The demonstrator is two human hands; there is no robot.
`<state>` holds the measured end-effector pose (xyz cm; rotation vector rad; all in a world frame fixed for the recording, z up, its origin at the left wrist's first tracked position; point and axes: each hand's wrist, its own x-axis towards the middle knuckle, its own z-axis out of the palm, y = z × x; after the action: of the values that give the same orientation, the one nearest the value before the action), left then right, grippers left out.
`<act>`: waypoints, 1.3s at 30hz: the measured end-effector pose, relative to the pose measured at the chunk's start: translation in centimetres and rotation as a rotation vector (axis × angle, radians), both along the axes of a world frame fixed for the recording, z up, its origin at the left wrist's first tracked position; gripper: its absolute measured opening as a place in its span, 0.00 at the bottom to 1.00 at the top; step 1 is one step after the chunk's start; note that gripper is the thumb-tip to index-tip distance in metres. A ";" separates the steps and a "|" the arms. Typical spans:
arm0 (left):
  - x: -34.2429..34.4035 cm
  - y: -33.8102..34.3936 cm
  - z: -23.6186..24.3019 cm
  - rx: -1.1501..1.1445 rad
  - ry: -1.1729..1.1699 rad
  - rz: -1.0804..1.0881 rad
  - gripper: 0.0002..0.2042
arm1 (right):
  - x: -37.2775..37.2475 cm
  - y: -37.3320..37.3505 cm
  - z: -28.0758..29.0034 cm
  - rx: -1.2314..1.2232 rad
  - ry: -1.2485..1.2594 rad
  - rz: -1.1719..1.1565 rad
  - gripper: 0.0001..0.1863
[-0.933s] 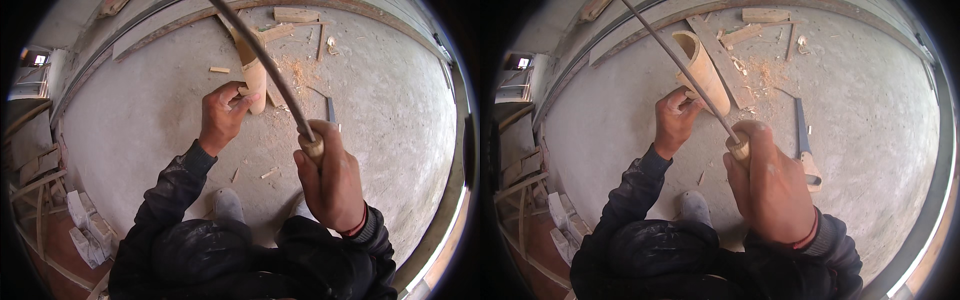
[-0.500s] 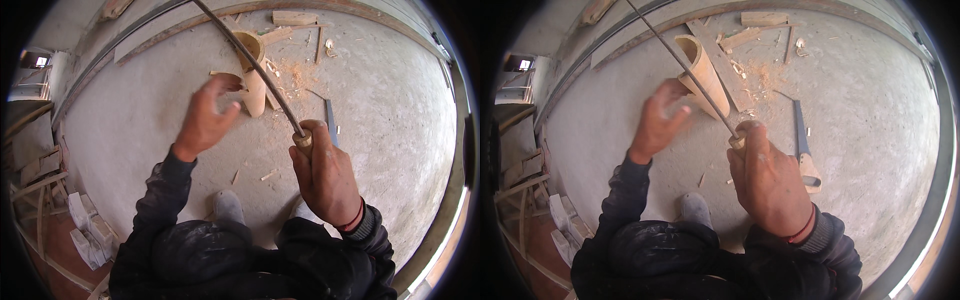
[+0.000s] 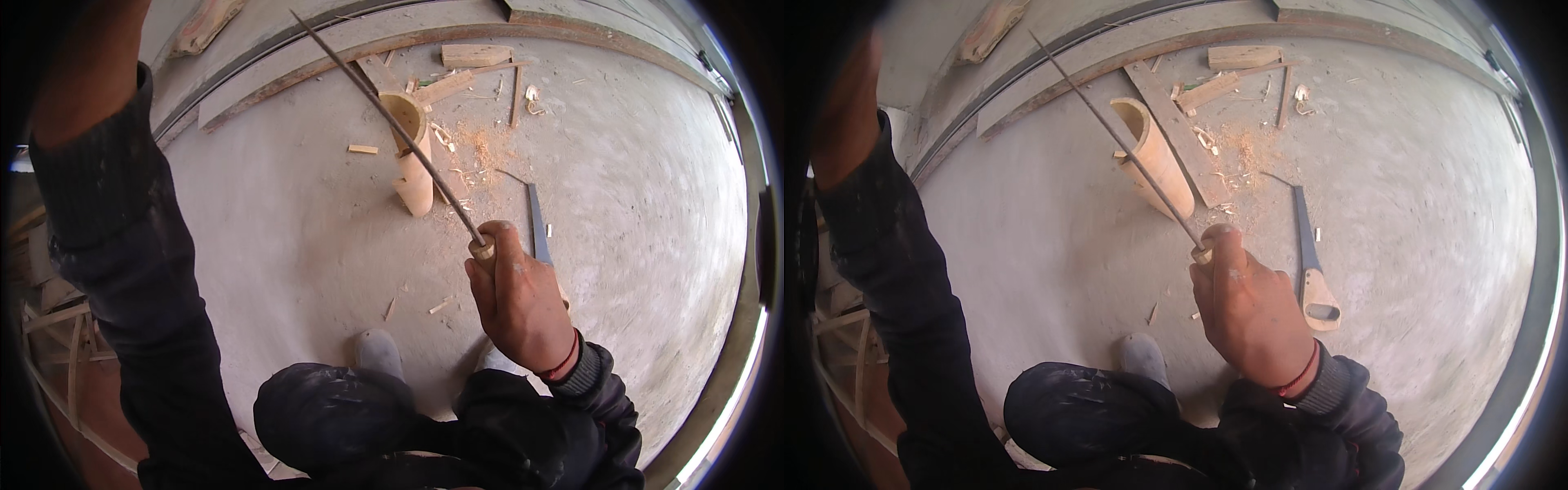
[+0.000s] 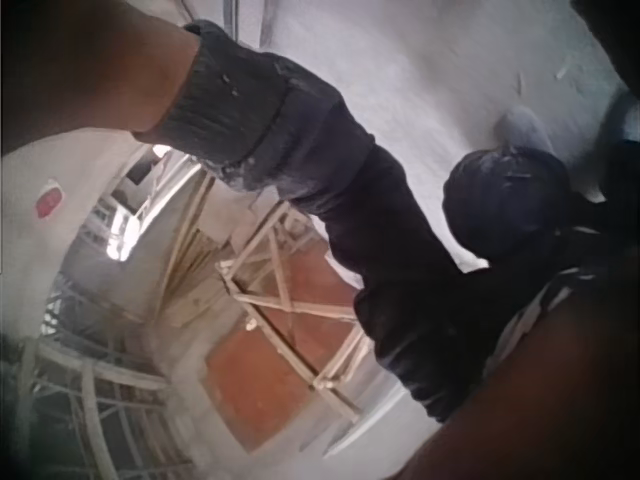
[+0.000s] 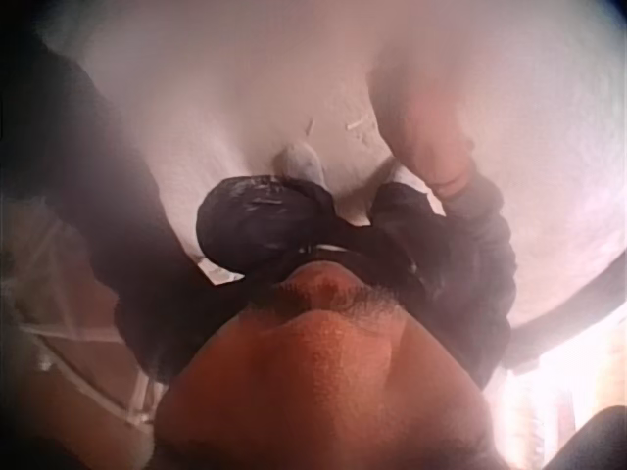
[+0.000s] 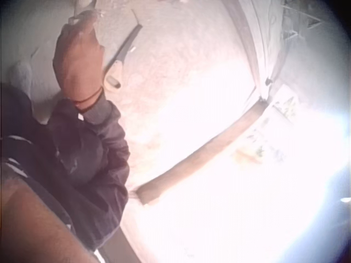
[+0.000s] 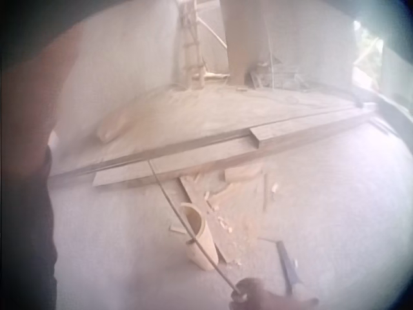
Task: The person carves a cylindrical wooden piece using a curved knife and a saw, repeatedly cutting and shaping the wood while holding it with the left hand. Small wood shavings accumulate on the floor as the piece is progressively hollowed and trimmed.
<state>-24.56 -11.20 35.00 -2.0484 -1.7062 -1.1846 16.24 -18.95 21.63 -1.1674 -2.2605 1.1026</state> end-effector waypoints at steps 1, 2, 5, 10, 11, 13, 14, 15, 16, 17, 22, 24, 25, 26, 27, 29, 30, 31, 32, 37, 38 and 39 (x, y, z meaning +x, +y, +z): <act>1.7 0.9 -0.6 0.034 -0.017 -0.078 0.26 | 0.2 -0.1 -0.1 -0.006 -0.019 -0.004 0.18; 3.5 1.5 -1.2 0.025 -0.032 -0.161 0.28 | 0.3 -0.1 -0.1 0.007 -0.036 -0.005 0.18; 7.1 4.8 -6.2 -0.335 0.026 -0.284 0.31 | 0.0 -0.5 0.5 0.007 0.030 0.066 0.17; 9.2 6.1 -8.5 -0.283 -0.114 -0.319 0.35 | 0.6 -0.3 0.0 0.009 0.023 0.058 0.15; 9.3 7.2 -7.7 -0.202 -0.105 -0.323 0.35 | 0.4 0.0 -0.2 0.031 0.031 0.038 0.15; 10.2 7.9 -6.9 0.021 -0.099 -0.361 0.34 | 0.7 0.0 -0.3 0.056 0.045 0.072 0.16; 10.8 8.1 -6.9 0.163 -0.103 -0.394 0.34 | 0.7 0.0 -0.4 0.055 0.034 0.073 0.16; 11.3 8.3 -6.7 0.306 -0.110 -0.426 0.34 | 0.8 0.0 -0.5 0.054 0.022 0.073 0.16; 13.1 6.9 -5.1 0.249 -0.142 -0.534 0.35 | 1.3 0.2 -0.8 0.056 -0.004 0.043 0.15; 14.2 5.4 -3.7 0.227 -0.129 -0.587 0.35 | 1.5 0.2 -1.1 0.059 -0.009 0.036 0.15; 11.8 5.6 -14.7 -0.546 -0.003 -0.421 0.38 | 0.5 -1.0 -2.3 0.079 -0.035 0.079 0.14; 11.7 5.2 -17.8 -0.667 -0.169 -0.397 0.40 | 2.0 -0.1 -5.1 0.119 -0.101 0.071 0.14; 10.4 4.6 -17.3 -0.598 -0.361 -0.408 0.41 | 1.5 -0.3 -5.3 0.139 -0.068 0.069 0.13; 8.7 3.7 -14.8 -0.462 -0.551 -0.419 0.42 | 1.8 1.2 -5.4 0.206 -0.004 0.068 0.13; 8.0 3.3 -12.2 -0.301 -0.750 -0.487 0.43 | 2.4 1.0 -6.1 0.184 0.045 0.068 0.13; 6.9 2.4 -6.6 -0.043 -1.022 -0.615 0.45 | 2.6 2.0 -5.3 0.120 0.027 -0.004 0.14; 6.8 1.3 -5.3 0.076 -1.141 -0.657 0.46 | 2.4 2.4 -5.7 0.116 0.017 -0.002 0.15; 6.9 -0.6 -5.9 0.057 -1.164 -0.543 0.48 | 2.3 1.9 -6.0 0.087 0.009 0.014 0.15; 6.3 -2.2 -6.7 0.044 -1.174 -0.446 0.50 | 1.8 2.0 -6.1 0.107 -0.010 0.003 0.15; 7.2 -8.2 -9.4 -0.059 -1.878 -0.894 0.53 | -0.6 1.7 -6.0 0.166 -0.040 -0.009 0.16; 8.7 -7.7 -9.2 -0.090 -1.862 -0.889 0.53 | -0.4 2.0 -6.5 0.202 -0.029 -0.019 0.16; 9.8 -7.8 -9.1 -0.123 -1.863 -0.862 0.53 | -0.5 1.9 -7.0 0.219 -0.027 -0.023 0.17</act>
<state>-14.75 -18.99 25.89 -1.3945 -0.8368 -4.0493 15.71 -17.03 14.62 -1.1218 -2.3133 0.8106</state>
